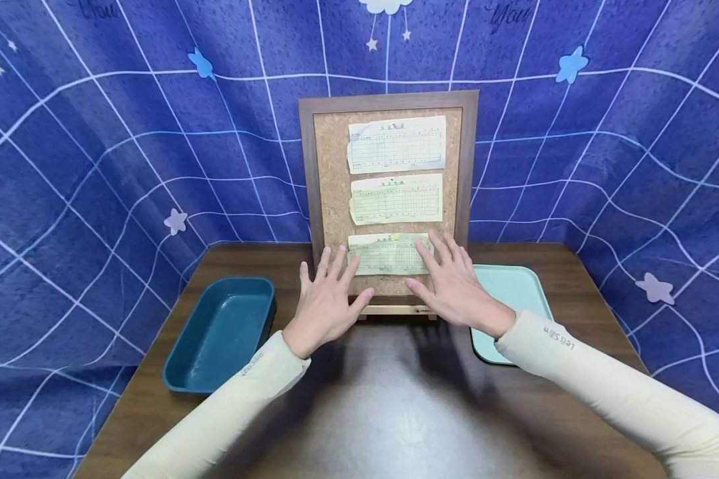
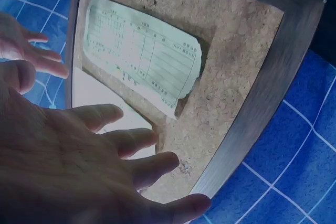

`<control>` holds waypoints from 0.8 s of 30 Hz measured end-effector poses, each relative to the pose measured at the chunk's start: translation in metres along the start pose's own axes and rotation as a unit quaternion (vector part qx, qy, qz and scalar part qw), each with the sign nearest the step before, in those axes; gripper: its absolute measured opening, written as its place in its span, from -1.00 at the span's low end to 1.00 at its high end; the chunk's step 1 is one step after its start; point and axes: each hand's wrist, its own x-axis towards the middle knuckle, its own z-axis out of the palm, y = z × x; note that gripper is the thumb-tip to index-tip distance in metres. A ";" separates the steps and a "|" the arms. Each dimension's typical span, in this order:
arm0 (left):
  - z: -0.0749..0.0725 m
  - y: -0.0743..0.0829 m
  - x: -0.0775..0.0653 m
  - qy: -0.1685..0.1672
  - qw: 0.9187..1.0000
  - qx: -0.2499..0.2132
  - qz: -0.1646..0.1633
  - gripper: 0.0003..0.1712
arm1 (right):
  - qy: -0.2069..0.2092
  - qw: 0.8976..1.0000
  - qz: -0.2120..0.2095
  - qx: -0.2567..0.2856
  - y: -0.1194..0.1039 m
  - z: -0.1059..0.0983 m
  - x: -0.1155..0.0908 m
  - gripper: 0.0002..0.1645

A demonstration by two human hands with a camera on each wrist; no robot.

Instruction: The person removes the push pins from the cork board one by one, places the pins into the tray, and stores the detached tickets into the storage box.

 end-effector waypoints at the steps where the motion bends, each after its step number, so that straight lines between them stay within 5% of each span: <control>1: 0.000 0.000 0.001 0.002 1.000 -0.001 0.001 -0.14 | 0.000 1.000 0.000 -0.002 0.000 0.000 0.000 -0.11; 24: -0.015 0.002 0.015 0.009 1.000 -0.009 0.005 -0.14 | 0.019 1.000 0.002 -0.007 0.002 -0.019 0.011 -0.12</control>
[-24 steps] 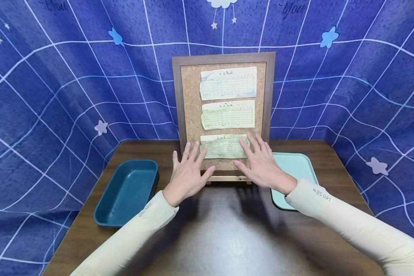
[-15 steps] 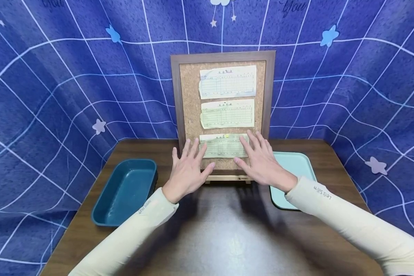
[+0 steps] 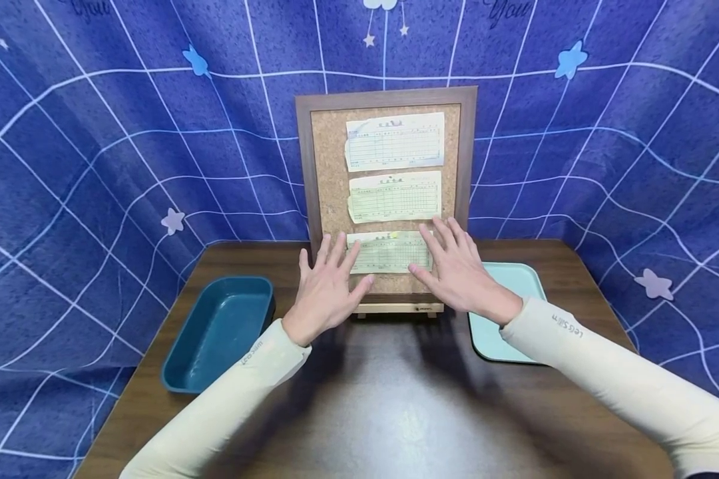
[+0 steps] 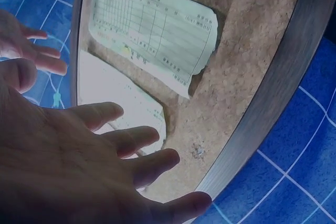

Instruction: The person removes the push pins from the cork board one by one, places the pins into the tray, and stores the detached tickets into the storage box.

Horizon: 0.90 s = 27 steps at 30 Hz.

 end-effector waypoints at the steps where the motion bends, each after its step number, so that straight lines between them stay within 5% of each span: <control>1: -0.001 0.000 0.001 0.001 1.000 -0.002 0.000 -0.14 | 0.002 1.000 0.000 0.000 0.000 -0.001 0.000 -0.12; 27: -0.021 -0.002 0.016 0.017 1.000 -0.005 -0.009 -0.16 | 0.002 1.000 0.014 -0.009 -0.001 -0.022 0.026 -0.11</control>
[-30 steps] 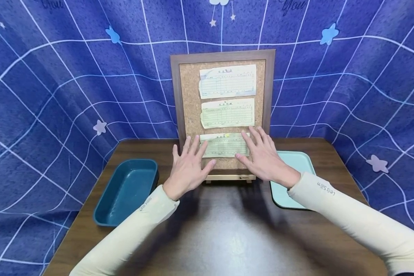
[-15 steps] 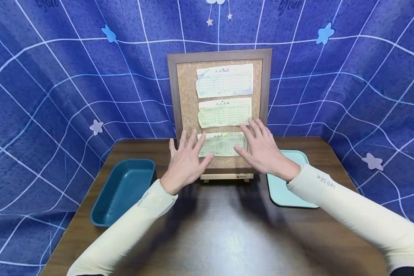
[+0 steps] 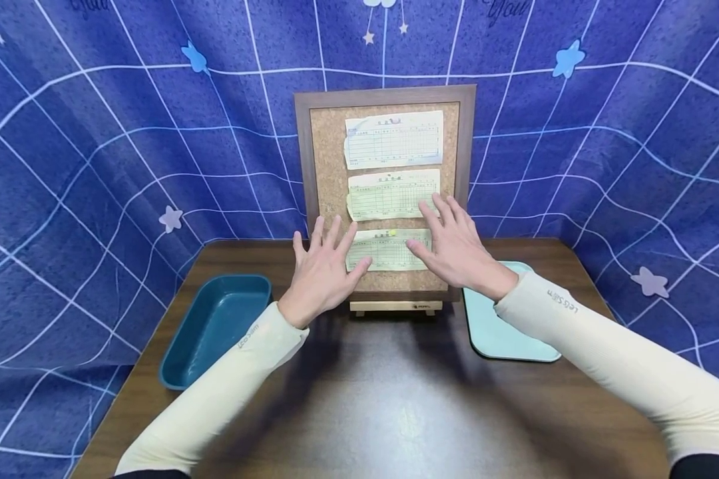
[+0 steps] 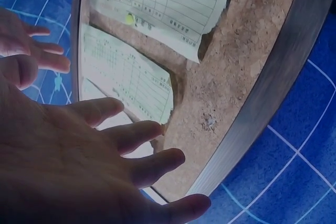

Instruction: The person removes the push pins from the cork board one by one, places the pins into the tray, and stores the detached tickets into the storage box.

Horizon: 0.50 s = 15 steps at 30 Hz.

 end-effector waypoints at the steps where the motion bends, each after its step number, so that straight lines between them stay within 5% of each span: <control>1: -0.001 0.000 0.001 0.002 1.000 0.001 0.000 -0.16 | 0.001 1.000 -0.001 0.001 0.000 0.000 0.000 -0.12; 15: -0.013 0.005 0.010 0.008 1.000 -0.013 -0.011 -0.15 | 0.007 1.000 0.010 -0.006 -0.006 -0.013 0.007 -0.09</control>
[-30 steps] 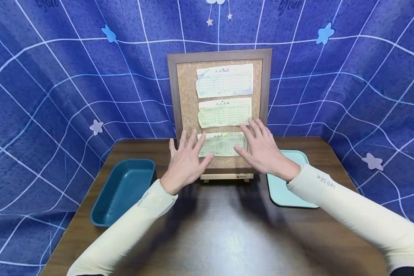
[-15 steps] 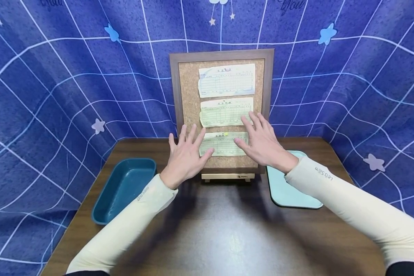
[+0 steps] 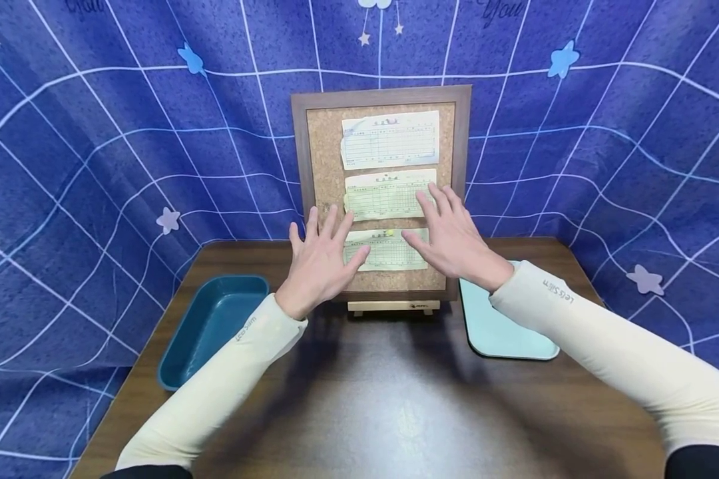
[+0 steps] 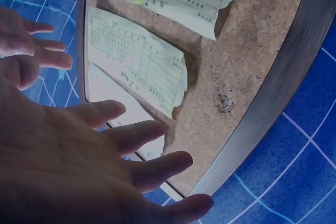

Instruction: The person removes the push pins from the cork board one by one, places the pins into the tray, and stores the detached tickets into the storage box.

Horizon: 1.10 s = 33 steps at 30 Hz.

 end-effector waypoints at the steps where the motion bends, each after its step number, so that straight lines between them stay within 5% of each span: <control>1: -0.001 0.000 0.000 0.002 1.000 0.001 0.001 -0.15 | 0.001 1.000 0.001 -0.001 0.000 -0.001 0.000 -0.09; 33: -0.016 0.000 0.011 0.036 0.999 -0.020 0.018 -0.16 | 0.027 1.000 0.014 0.005 -0.002 -0.026 0.013 -0.15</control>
